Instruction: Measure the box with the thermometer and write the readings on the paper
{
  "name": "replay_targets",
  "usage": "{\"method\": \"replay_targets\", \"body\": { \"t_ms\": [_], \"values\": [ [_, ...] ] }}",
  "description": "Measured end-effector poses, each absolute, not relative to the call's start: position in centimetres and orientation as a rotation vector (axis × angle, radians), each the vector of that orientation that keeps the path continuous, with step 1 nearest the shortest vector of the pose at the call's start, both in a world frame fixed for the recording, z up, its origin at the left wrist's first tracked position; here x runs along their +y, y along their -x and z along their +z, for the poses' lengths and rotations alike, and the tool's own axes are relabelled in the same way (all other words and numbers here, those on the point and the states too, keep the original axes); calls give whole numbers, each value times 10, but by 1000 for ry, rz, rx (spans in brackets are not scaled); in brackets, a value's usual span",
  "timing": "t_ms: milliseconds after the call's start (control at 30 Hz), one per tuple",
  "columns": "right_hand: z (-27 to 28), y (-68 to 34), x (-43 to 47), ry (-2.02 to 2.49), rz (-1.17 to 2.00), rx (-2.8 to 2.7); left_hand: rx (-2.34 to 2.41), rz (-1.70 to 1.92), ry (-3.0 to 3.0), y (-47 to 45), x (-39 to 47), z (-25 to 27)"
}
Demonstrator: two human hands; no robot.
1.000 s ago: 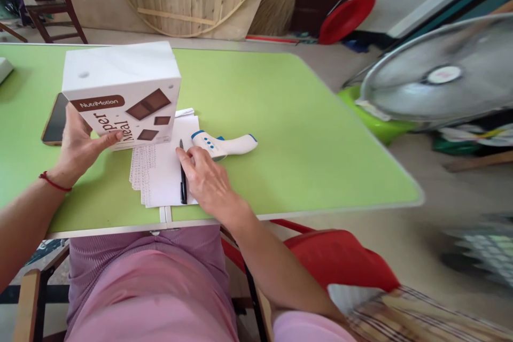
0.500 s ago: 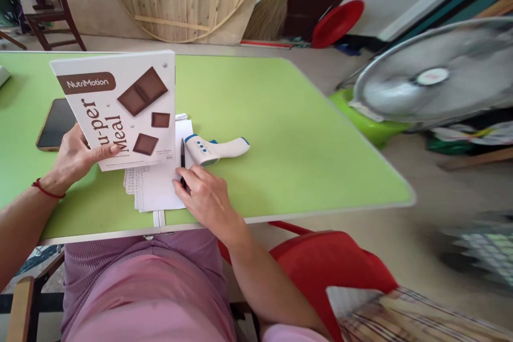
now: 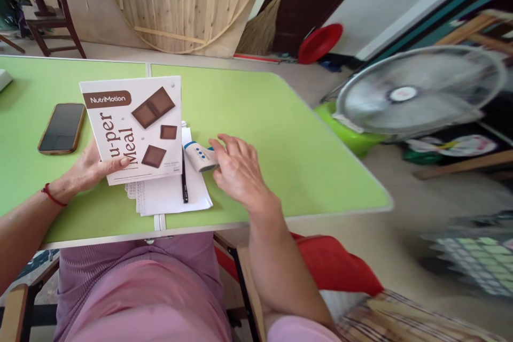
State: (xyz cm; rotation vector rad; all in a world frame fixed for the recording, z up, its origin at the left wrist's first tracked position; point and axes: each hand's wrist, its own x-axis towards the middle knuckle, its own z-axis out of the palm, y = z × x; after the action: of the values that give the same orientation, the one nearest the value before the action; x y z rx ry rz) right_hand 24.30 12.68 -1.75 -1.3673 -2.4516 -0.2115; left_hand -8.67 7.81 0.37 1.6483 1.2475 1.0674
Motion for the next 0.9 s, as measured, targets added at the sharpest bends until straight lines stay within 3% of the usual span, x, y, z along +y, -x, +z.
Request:
{"method": "replay_targets", "body": {
  "t_ms": [167, 367, 533, 633, 900],
  "values": [
    [-22, -252, 148, 1376, -34, -2677, 1219, 1071, -1587, 86, 79, 3],
    [-11, -237, 107, 1325, 239, -1973, 1231, 1052, -1590, 86, 79, 4],
    [1, -185, 40, 836, 1268, -1478, 1240, 1063, -1619, 86, 78, 8],
    [4, -158, 15, 794, 1629, -1181, 1264, 1044, -1630, 86, 79, 6],
    [-11, -139, 11, 905, 1733, -1040, 1210, 1038, -1576, 87, 79, 4]
  ]
}}
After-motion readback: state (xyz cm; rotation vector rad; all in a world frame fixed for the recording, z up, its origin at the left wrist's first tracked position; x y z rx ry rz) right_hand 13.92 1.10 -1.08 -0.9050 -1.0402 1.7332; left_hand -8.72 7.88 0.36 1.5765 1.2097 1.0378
